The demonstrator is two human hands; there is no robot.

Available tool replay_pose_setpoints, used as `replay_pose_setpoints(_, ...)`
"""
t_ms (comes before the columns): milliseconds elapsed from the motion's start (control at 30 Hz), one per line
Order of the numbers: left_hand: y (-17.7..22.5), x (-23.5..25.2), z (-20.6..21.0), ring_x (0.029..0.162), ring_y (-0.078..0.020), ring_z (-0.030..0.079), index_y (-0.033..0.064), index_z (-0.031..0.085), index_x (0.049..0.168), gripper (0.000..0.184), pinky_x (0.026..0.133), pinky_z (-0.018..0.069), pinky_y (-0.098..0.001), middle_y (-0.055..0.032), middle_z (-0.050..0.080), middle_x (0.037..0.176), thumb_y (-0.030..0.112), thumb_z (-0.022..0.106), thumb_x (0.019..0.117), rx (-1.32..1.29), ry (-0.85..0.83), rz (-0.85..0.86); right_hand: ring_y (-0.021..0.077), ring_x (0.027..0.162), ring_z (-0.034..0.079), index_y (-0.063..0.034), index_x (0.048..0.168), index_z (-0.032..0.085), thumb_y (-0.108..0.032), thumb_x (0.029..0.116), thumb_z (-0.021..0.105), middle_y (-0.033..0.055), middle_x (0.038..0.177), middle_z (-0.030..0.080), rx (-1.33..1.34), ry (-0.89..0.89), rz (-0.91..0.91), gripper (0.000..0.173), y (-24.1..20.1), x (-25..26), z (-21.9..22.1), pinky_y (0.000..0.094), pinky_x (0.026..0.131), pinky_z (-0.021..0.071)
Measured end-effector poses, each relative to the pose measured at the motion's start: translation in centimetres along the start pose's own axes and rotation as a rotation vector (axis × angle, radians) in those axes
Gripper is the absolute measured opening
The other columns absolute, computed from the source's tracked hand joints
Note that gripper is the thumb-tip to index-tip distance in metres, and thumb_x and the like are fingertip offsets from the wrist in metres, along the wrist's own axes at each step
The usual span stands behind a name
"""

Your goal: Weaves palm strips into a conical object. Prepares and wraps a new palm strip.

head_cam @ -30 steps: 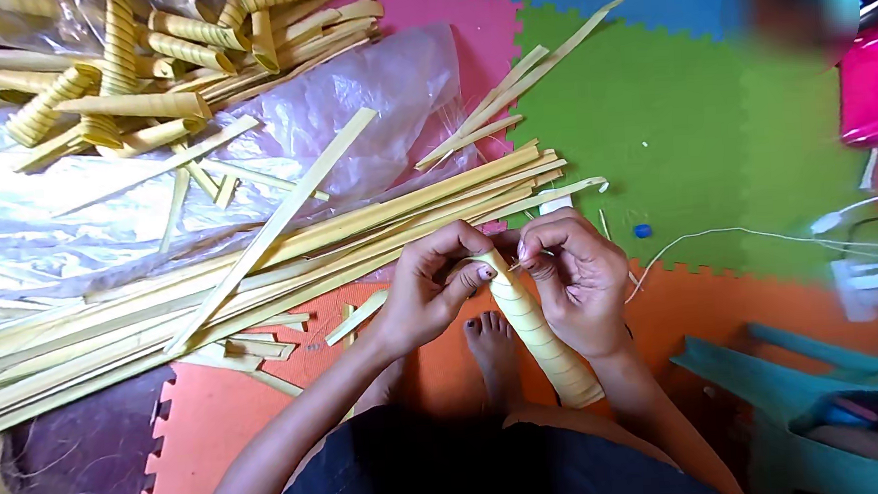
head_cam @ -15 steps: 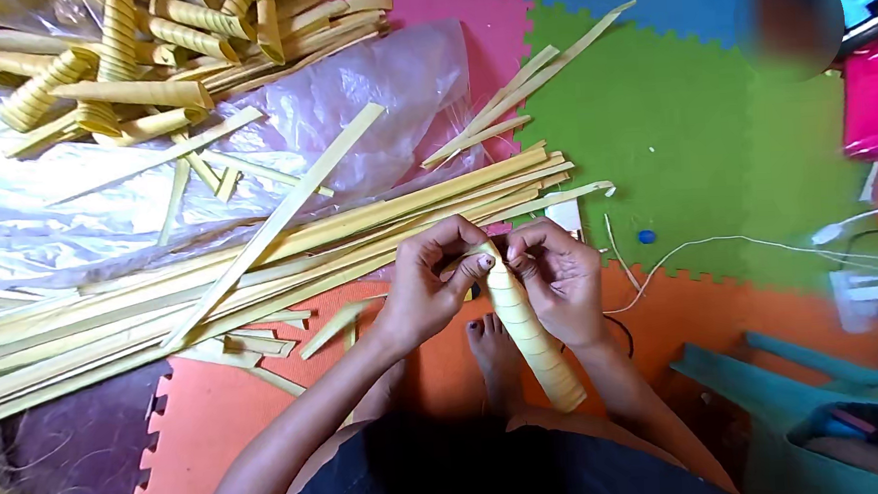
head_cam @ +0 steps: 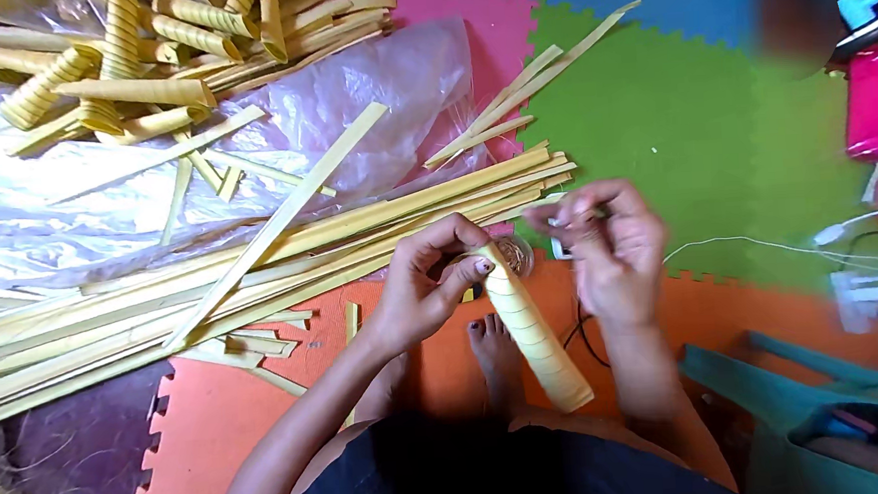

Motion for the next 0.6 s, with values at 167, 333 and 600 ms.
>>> replay_pose_setpoints(167,-0.6,-0.6,-0.5,0.083,-0.0023,0.067,0.0090,0.061,0.101,0.003,0.073,0.0567,-0.0176,0.0019,0.069,0.094,0.012,0.062,0.1011,-0.006,0.002,0.011,0.0208,0.108,0.071,-0.0163,0.101,0.068,-0.008,0.0986,0.063,0.0007,0.109,0.072,0.174,0.053,0.059,0.010,-0.3,0.0,-1.4,0.0415,0.096,0.0608)
replay_pose_setpoints(333,-0.6,-0.6,-0.3,0.081,-0.0014,0.066,0.0107,0.062,0.102,0.003,0.071,0.0559,-0.0164,0.0029,0.069,0.093,0.014,0.062,0.1010,-0.010,-0.005,-0.005,0.0115,0.092,0.069,-0.0202,0.104,0.064,-0.017,0.1043,0.056,-0.0034,0.100,0.066,0.386,-0.042,0.168,0.009,-0.4,-0.6,0.1,0.0320,0.085,0.0615)
replay_pose_setpoints(600,-0.3,-0.8,-0.3,0.083,-0.0013,0.067,0.0123,0.062,0.102,0.004,0.072,0.0561,-0.0158,0.0034,0.070,0.095,0.016,0.063,0.1018,-0.019,-0.005,0.003,0.0031,0.077,0.062,-0.0066,0.122,0.064,0.003,0.0990,0.055,-0.0019,0.094,0.063,0.084,-0.144,0.128,0.027,-0.7,-0.7,1.2,0.0171,0.070,0.0565)
Point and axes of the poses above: each hand's wrist, its own x-axis towards the middle knuckle, its own z-axis out of the palm, y = z × x, the point moved 3 cm from there along x, towards the middle knuckle
